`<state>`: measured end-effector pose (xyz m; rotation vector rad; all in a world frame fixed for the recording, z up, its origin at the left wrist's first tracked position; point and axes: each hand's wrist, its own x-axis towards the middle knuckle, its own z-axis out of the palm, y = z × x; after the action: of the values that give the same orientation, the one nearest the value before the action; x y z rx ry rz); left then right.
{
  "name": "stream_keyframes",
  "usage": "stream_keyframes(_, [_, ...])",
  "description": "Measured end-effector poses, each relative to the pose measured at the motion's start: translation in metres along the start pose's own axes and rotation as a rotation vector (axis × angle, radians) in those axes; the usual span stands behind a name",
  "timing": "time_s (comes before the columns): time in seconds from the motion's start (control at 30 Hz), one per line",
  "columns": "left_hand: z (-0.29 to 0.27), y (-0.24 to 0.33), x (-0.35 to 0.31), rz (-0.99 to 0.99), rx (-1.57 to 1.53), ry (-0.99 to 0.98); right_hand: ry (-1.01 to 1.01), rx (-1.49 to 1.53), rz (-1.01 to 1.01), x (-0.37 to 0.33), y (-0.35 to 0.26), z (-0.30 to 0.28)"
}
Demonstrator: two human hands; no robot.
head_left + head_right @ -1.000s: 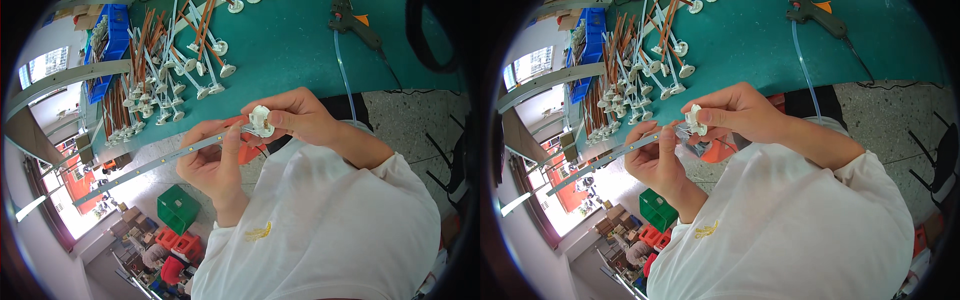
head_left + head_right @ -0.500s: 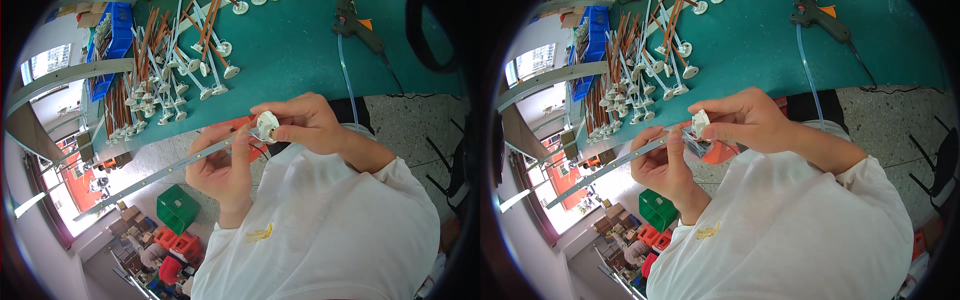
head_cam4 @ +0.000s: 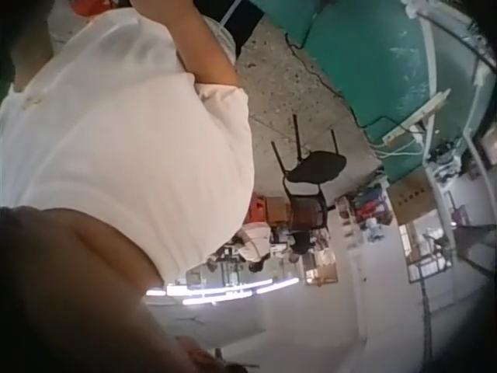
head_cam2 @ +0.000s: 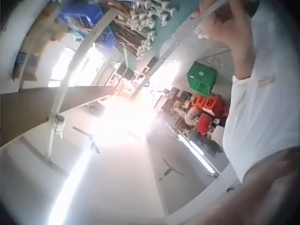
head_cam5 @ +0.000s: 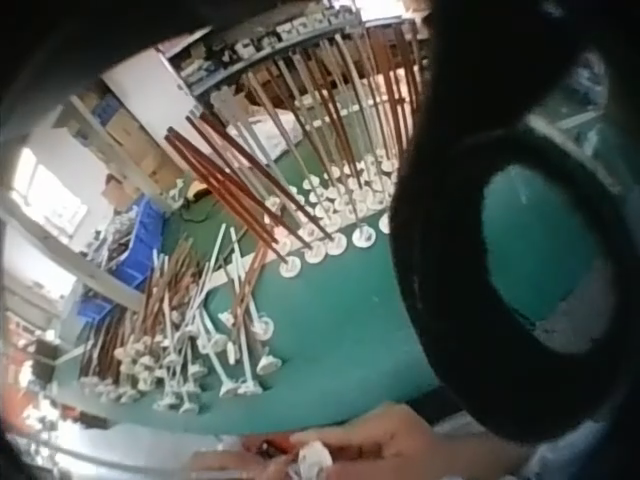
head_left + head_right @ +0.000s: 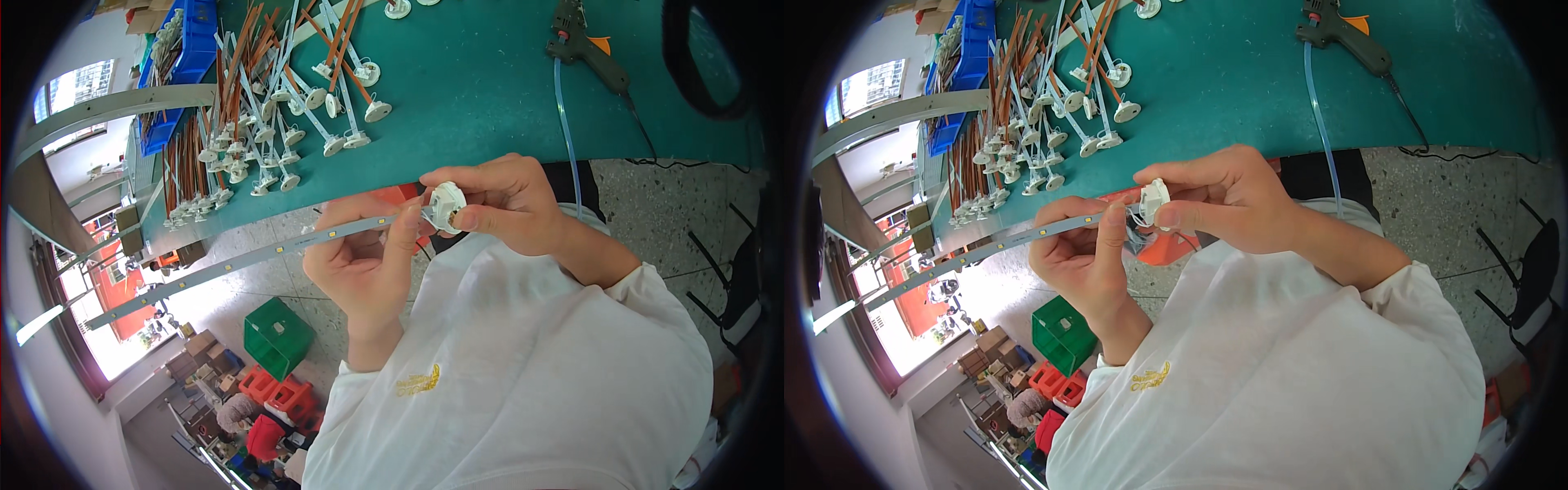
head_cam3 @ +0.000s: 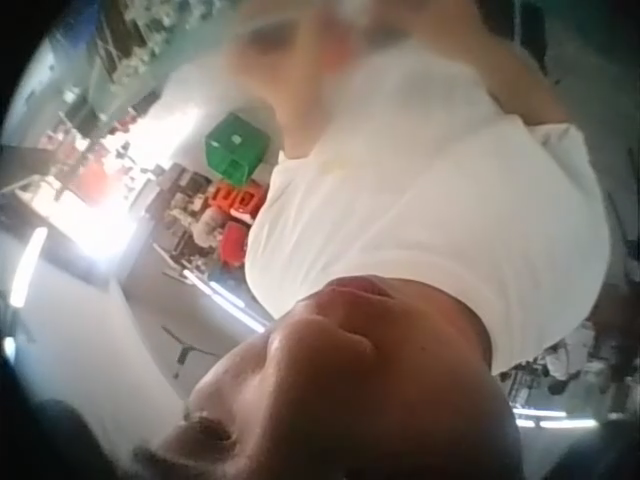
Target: Assembling electronic light fixture components by gluing LED strips onto plastic bases and attaching protective tubing.
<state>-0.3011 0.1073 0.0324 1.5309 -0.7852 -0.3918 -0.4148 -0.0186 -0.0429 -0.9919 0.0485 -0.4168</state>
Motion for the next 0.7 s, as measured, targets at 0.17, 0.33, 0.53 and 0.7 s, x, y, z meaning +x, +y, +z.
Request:
stream_keyframes(0.17, [0.009, -0.006, -0.004, -0.050, -0.134, 0.048, 0.070, 0.155, 0.012, -0.003, 0.005, 0.006])
stream_keyframes(0.33, [0.003, -0.018, -0.002, -0.034, -0.131, 0.014, 0.083, 0.096, 0.107, 0.001, 0.005, 0.003])
stream_keyframes(0.53, [0.012, -0.029, -0.009, -0.064, -0.205, 0.167, 0.134, 0.087, 0.112, 0.001, 0.016, 0.009])
stream_keyframes(0.7, [-0.005, -0.045, -0.001, -0.047, -0.077, 0.144, 0.129, 0.064, 0.103, 0.021, 0.020, 0.004])
